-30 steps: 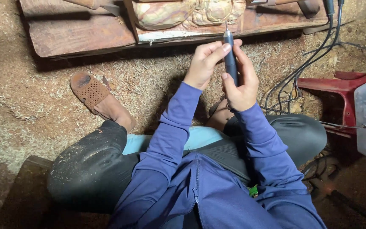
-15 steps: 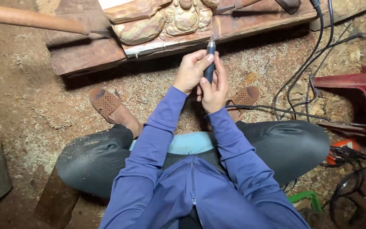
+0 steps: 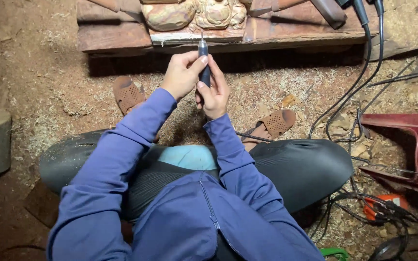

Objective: Using a rotary tool to carve intricate details into a wooden figure.

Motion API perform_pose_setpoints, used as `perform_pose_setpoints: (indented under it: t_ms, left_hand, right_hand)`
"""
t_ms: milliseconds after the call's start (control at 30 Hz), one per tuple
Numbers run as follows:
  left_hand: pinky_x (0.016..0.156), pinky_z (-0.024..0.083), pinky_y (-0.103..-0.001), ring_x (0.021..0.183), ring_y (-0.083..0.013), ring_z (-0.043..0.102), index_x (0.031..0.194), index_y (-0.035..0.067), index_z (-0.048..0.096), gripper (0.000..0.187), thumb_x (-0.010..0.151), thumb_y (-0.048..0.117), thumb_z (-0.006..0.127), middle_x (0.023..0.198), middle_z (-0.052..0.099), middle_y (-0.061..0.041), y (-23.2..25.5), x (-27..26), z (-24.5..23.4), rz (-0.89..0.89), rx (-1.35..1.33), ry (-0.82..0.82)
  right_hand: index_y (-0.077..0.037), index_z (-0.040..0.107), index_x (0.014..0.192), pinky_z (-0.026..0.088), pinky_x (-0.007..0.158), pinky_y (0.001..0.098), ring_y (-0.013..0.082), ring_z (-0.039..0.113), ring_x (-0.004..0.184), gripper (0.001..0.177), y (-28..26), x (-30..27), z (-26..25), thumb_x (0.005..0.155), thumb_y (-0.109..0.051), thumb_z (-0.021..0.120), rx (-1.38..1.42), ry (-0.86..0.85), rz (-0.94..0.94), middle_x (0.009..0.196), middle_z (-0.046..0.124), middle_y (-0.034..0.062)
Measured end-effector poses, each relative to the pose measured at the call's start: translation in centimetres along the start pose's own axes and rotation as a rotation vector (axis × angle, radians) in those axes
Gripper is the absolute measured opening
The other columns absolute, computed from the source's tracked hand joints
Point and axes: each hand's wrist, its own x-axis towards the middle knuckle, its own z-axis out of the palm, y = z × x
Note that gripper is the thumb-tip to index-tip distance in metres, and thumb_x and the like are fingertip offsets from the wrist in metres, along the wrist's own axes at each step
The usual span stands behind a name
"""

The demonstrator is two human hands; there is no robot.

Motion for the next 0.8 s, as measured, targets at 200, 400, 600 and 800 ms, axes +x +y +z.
perform_pose_setpoints:
  t_ms: [200,400,600,800]
  left_hand:
    - [0.068,0.063,-0.034,0.080,-0.0108,0.072,0.106,0.020,0.081,0.016,0.093,0.023,0.072,0.085,0.078,-0.003,-4.4,2.7,1.6,-0.020,-0.064,-0.086]
    - [0.066,0.065,-0.030,0.077,-0.0137,0.074,0.100,0.018,0.082,0.017,0.088,0.028,0.076,0.079,0.078,-0.006,-5.5,5.9,6.1,-0.243,-0.253,-0.154]
    - [0.080,0.066,-0.035,0.099,-0.0230,0.075,0.113,0.016,0.079,0.037,0.085,0.039,0.082,0.107,0.078,-0.013,2.0,7.5,8.8,-0.412,-0.626,-0.174]
    - [0.098,0.059,-0.046,0.127,-0.0311,0.063,0.132,0.007,0.068,0.053,0.090,0.038,0.080,0.136,0.066,-0.013,0.4,9.0,10.4,-0.448,-0.709,-0.200]
  right_hand:
    - [-0.010,0.043,0.155,0.050,0.028,0.0222,0.0181,0.059,0.039,0.066,-0.6,-0.2,-1.1,0.092,0.005,0.057,-0.030,0.001,0.000,0.069,0.066,0.0212]
    - [-0.012,0.041,0.151,0.062,0.087,0.0339,0.0223,0.070,0.109,0.066,-4.6,2.1,-5.4,0.090,-0.006,0.065,-0.521,-0.064,0.166,0.128,0.067,0.0189]
    - [-0.025,0.046,0.153,0.056,0.089,0.0559,0.0424,0.066,0.112,0.071,-15.6,11.0,-6.3,0.088,-0.011,0.071,-1.256,-0.402,0.238,0.126,0.069,0.0182]
    - [-0.027,0.057,0.148,0.057,0.092,0.0496,0.0376,0.068,0.110,0.064,-12.9,12.7,-8.9,0.087,-0.011,0.070,-1.395,-0.522,0.051,0.120,0.072,0.0158]
